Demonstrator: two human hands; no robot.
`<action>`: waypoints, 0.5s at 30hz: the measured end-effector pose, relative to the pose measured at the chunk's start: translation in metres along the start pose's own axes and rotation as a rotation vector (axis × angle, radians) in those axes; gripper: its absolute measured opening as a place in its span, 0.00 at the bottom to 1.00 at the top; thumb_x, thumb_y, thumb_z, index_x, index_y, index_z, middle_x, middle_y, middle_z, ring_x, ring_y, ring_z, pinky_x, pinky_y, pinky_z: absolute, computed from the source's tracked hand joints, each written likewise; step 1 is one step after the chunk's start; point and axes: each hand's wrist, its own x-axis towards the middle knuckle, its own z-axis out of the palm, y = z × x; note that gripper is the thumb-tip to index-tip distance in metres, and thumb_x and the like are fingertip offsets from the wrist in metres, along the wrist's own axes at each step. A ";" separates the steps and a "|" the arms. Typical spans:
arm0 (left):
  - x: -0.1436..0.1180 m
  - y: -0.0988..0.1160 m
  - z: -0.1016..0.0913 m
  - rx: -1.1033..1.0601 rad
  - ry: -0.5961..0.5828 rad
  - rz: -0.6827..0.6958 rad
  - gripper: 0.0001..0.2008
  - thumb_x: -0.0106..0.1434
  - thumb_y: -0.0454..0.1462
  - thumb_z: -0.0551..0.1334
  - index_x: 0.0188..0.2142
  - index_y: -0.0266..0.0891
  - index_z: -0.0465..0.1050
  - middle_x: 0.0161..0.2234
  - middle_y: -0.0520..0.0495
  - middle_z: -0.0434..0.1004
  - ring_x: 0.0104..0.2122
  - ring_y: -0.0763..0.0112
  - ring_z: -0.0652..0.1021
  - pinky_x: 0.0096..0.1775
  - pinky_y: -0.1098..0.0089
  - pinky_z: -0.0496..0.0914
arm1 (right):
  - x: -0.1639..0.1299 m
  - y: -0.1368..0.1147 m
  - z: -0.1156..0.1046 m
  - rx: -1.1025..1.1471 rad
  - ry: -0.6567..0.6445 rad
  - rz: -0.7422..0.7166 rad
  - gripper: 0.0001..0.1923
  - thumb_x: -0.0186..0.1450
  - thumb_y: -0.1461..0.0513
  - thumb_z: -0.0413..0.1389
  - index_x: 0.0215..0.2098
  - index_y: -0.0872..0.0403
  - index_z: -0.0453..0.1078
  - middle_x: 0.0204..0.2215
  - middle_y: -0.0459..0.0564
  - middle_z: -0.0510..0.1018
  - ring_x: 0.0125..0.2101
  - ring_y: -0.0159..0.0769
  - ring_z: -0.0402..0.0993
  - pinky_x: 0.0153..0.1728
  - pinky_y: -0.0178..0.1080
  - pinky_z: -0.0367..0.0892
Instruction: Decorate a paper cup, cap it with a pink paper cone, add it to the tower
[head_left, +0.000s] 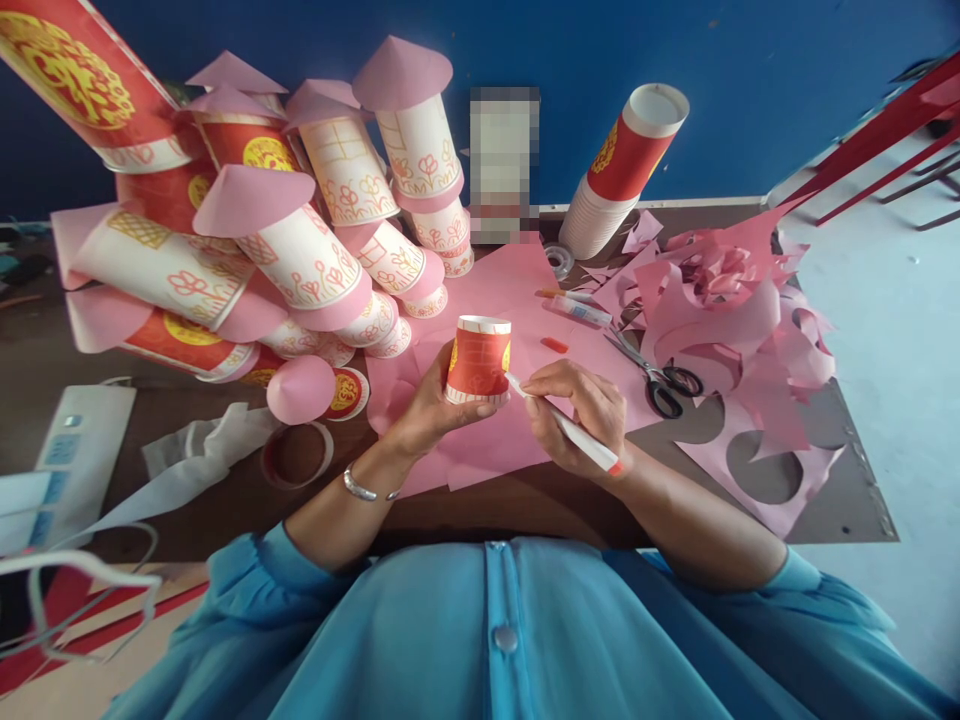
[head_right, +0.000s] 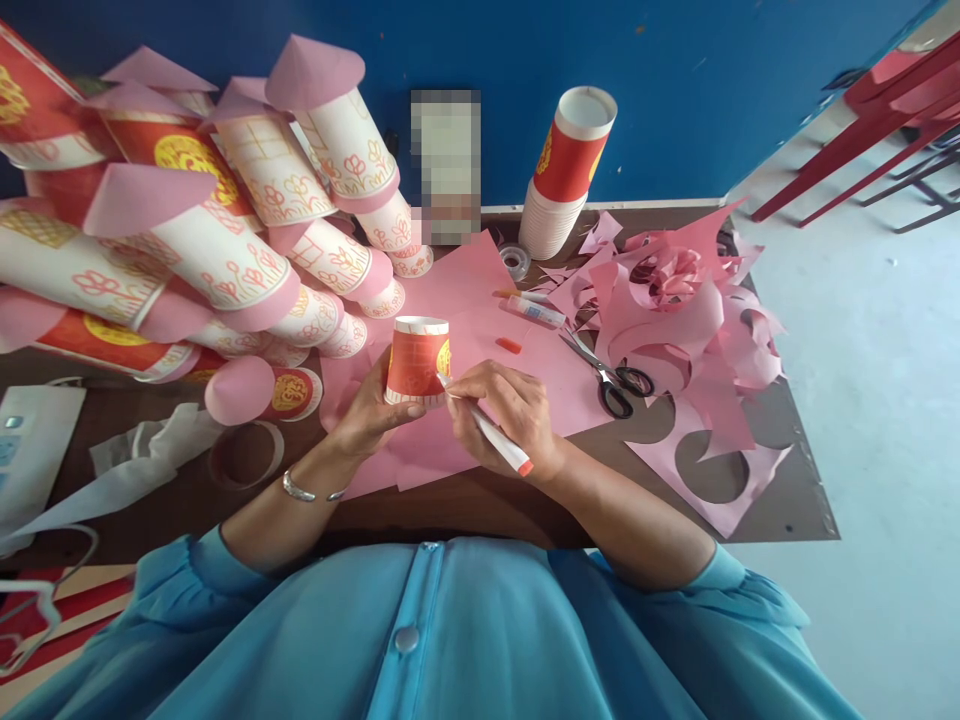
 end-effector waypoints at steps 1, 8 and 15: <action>0.000 0.000 0.000 0.001 -0.001 -0.003 0.37 0.50 0.49 0.80 0.54 0.44 0.69 0.46 0.46 0.78 0.44 0.62 0.79 0.45 0.63 0.75 | 0.000 0.000 0.000 0.002 0.001 0.003 0.11 0.66 0.71 0.57 0.43 0.51 0.72 0.29 0.46 0.81 0.27 0.34 0.79 0.29 0.36 0.75; 0.000 -0.001 -0.001 0.010 0.001 -0.009 0.37 0.50 0.49 0.80 0.55 0.44 0.69 0.47 0.45 0.78 0.44 0.61 0.79 0.45 0.61 0.75 | 0.000 0.000 0.002 -0.008 -0.005 0.008 0.11 0.66 0.70 0.57 0.43 0.50 0.71 0.29 0.45 0.82 0.26 0.34 0.80 0.28 0.36 0.76; 0.000 0.000 0.000 -0.008 -0.002 -0.009 0.35 0.51 0.47 0.80 0.55 0.45 0.70 0.46 0.47 0.78 0.44 0.64 0.78 0.46 0.64 0.74 | -0.001 0.001 0.003 -0.002 -0.003 0.007 0.11 0.66 0.71 0.57 0.43 0.51 0.71 0.29 0.46 0.82 0.26 0.34 0.80 0.29 0.36 0.75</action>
